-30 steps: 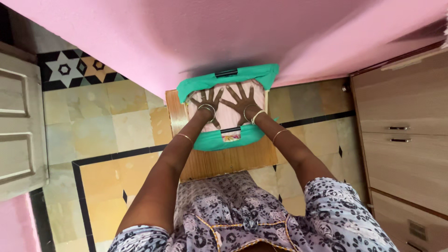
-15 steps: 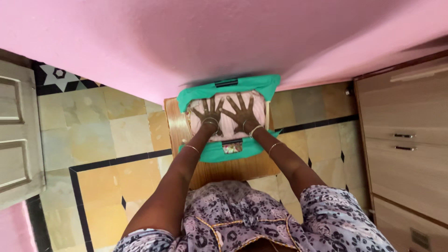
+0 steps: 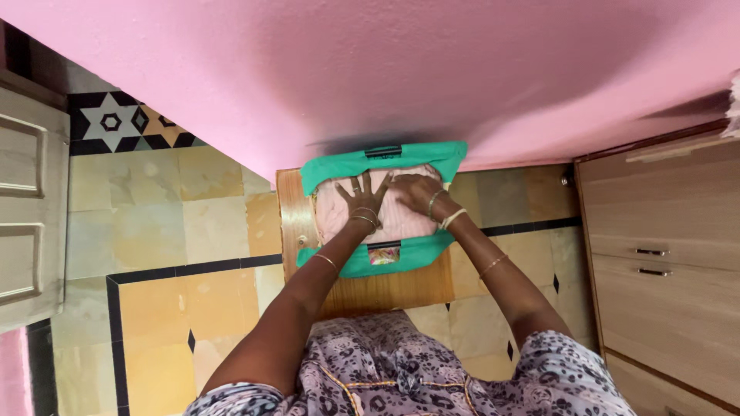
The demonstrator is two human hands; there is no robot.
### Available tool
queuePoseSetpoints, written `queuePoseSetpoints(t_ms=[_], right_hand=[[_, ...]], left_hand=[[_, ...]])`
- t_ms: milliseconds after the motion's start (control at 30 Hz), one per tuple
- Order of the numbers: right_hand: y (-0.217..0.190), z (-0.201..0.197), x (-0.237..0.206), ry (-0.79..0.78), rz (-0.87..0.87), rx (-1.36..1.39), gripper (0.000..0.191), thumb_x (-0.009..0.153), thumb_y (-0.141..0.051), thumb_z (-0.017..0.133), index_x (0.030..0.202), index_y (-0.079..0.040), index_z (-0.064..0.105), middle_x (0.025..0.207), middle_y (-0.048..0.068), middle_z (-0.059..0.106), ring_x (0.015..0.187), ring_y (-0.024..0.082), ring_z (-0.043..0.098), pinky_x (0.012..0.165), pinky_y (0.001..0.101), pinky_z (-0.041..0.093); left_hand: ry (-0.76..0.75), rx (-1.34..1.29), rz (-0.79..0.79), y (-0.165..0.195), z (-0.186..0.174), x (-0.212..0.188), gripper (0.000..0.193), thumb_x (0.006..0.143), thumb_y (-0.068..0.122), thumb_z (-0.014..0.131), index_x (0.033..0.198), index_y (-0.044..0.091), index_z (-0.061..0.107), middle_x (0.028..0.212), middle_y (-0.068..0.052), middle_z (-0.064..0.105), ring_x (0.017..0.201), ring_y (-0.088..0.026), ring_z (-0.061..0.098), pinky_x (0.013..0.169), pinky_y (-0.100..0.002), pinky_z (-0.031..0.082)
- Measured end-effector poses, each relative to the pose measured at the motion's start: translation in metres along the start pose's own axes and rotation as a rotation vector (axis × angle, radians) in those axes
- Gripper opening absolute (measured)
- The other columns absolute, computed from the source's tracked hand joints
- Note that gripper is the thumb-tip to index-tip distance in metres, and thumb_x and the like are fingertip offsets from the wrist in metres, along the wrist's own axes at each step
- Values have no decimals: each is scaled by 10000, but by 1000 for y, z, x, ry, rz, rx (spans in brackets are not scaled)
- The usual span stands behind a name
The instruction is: The person wraps a stack of folded clothes in a large patterned cloth on a small wooden stool, folding the yellow and green cloth edges over the garments and pressing them flat. They briefly reach into a wardrobe of folded clothes, then place a pink garment on the wrap and continue folding the green cloth around the bundle.
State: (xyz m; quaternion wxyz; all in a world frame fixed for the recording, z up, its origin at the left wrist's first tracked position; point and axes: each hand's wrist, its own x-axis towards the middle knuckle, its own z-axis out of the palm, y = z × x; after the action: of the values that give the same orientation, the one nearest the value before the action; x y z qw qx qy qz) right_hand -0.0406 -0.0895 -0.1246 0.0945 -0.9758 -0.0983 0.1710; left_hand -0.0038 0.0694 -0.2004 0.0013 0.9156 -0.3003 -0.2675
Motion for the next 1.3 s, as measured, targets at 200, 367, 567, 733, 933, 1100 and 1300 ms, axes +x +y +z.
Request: queuePoseSetpoints(t_ms=[200,367,567,733,933,1100,1300], right_hand=[[5,-35,48,492,-43,268,259,1002,-190,628,1222,-129,752,1240,99,735,1132,294,683,975,423,556],[-8,-42,87,374,41,116,356,900,-376,718,1156,-131,756,1113,156,746,1007,370,692,875,485,545],[-12,-39,79,325,88,69,379,803,-391,789,1075,-129,751,922,179,735,842,397,701,719,529,541],[-18,-43,64,427,83,90,244,814,-292,815,939,-116,702,819,131,715,774,368,694,677,507,532],[-24,-25,46,564,-63,-22,206,778,-268,838,873,-141,706,719,86,697,673,309,681,654,468,505],[-27,-26,47,540,-11,2,160,788,-214,833,866,-136,717,751,81,707,730,304,676,734,465,502],[-35,-24,16,895,-148,-121,316,721,-221,746,1022,-123,738,1064,103,727,1057,327,636,888,471,482]], left_hand=[[317,63,-36,2,2,10,1332,631,272,934,1604,487,50,1652,-208,96,1462,-520,138,959,-913,93],[253,9,23,-4,0,-3,1231,716,220,869,1626,468,78,1676,-141,166,1511,-504,149,996,-902,80],[39,-57,23,-4,-25,-14,1099,782,195,794,1630,419,133,1720,-99,141,1549,-507,71,1049,-885,49],[290,18,-6,-3,-12,-3,950,831,167,739,1586,452,237,1730,-108,111,1527,-546,52,952,-895,39],[60,-25,-74,-3,-14,15,666,999,261,596,1552,464,286,1727,1,129,1576,-418,53,1071,-936,-37],[-1,16,-36,-5,-26,9,1063,727,367,844,1583,420,217,1723,-53,48,1559,-451,26,1016,-915,9],[-41,-29,28,-13,-40,0,1368,520,451,1002,1611,391,179,1726,-72,55,1590,-434,34,1027,-903,46]])
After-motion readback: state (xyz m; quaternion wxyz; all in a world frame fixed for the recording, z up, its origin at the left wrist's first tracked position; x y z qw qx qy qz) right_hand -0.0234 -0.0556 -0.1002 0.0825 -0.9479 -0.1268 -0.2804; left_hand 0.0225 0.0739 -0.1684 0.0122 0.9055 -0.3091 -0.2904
